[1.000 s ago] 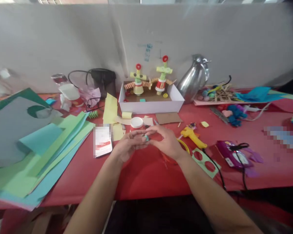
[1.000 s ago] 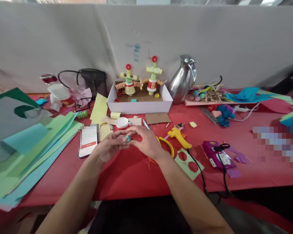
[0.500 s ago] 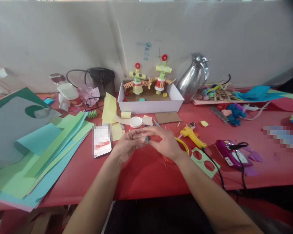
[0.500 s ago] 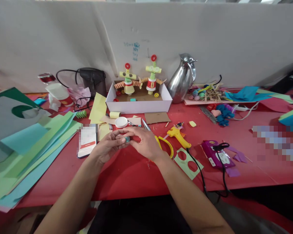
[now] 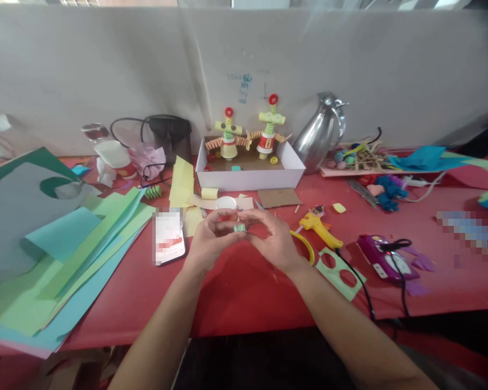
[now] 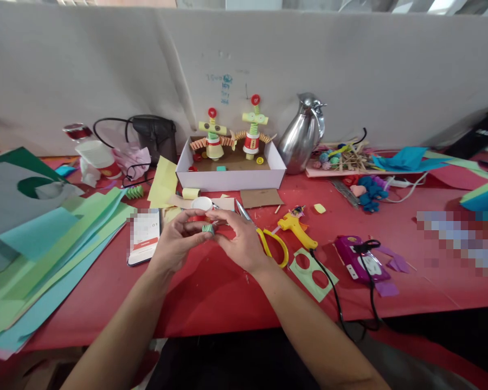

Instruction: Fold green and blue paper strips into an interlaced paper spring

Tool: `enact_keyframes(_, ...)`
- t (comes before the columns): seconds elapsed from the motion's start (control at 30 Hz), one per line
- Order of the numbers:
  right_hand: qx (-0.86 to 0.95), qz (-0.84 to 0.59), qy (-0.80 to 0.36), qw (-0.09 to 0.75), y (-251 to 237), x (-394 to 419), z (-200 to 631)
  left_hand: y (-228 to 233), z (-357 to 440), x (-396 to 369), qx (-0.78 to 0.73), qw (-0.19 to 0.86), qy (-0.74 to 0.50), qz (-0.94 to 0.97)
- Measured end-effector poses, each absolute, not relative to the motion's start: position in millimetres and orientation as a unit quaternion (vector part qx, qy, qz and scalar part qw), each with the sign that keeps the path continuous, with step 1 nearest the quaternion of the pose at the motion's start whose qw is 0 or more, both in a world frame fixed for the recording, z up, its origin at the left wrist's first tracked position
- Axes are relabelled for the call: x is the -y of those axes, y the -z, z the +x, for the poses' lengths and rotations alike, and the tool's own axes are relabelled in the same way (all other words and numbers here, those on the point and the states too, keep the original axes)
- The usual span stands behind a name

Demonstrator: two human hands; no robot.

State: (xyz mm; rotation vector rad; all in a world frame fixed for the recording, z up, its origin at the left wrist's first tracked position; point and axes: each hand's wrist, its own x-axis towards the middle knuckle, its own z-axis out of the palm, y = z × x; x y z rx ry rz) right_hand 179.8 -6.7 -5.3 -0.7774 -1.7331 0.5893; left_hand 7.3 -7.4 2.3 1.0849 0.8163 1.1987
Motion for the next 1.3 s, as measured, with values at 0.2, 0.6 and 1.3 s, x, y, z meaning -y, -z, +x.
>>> enact_keyframes(0.2, 0.710, -0.349, -0.160, 0.591, 3, 10, 175, -2, 12, 13, -0.359, 0.548, -0.575, 0.490)
enact_keyframes(0.6, 0.734, -0.352, -0.073, 0.576, 17, 17, 158, 4, 18, 10, -0.401, 0.524, -0.630, 0.410)
enact_keyframes(1.3, 0.683, -0.380, -0.145, 0.606, 17, 13, 157, 7, 21, 7, -0.334, 0.579, -0.614, 0.419)
